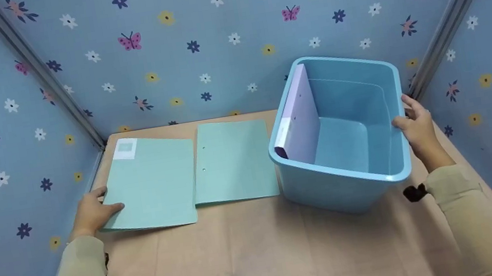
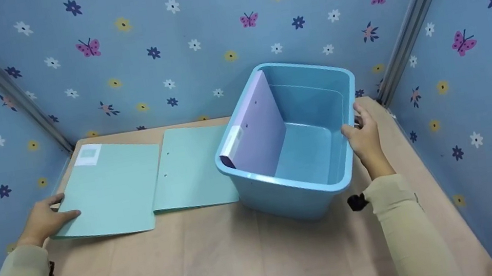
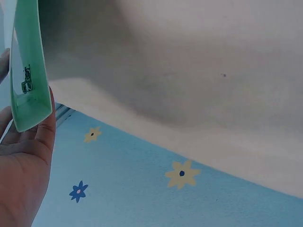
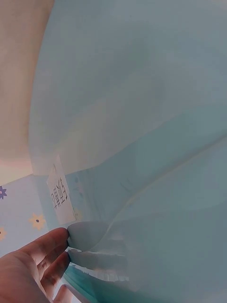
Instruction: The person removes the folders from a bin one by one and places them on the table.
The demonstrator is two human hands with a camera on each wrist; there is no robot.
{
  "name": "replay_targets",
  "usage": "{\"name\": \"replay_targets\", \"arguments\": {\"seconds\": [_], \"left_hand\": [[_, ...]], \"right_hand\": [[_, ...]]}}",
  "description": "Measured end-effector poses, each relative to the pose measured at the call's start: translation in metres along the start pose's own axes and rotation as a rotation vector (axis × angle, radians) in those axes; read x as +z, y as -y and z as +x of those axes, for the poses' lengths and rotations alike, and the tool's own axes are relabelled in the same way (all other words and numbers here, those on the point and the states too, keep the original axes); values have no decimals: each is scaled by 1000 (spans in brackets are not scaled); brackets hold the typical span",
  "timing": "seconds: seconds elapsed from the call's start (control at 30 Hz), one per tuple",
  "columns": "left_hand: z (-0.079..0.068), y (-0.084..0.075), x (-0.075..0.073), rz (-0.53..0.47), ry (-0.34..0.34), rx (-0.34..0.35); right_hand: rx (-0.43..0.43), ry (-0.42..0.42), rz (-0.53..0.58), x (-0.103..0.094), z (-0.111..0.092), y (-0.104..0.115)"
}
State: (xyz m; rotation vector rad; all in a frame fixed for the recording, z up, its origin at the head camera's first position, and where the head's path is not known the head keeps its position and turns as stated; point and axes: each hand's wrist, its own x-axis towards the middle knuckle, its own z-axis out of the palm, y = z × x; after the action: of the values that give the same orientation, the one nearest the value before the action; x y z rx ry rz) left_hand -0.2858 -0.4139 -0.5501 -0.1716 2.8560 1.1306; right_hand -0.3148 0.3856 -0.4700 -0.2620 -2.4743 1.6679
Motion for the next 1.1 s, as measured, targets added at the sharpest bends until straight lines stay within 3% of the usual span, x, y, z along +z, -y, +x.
{"name": "replay_targets", "arguments": {"seconds": [0.53,1.1], "left_hand": [[-1,30,27,-8,-65,-15],[-1,32,38,-51,-105,-86]], "right_hand": [[-13,-8,0,0,-1,0],[-3,-8,7,1,-4,2]]}}
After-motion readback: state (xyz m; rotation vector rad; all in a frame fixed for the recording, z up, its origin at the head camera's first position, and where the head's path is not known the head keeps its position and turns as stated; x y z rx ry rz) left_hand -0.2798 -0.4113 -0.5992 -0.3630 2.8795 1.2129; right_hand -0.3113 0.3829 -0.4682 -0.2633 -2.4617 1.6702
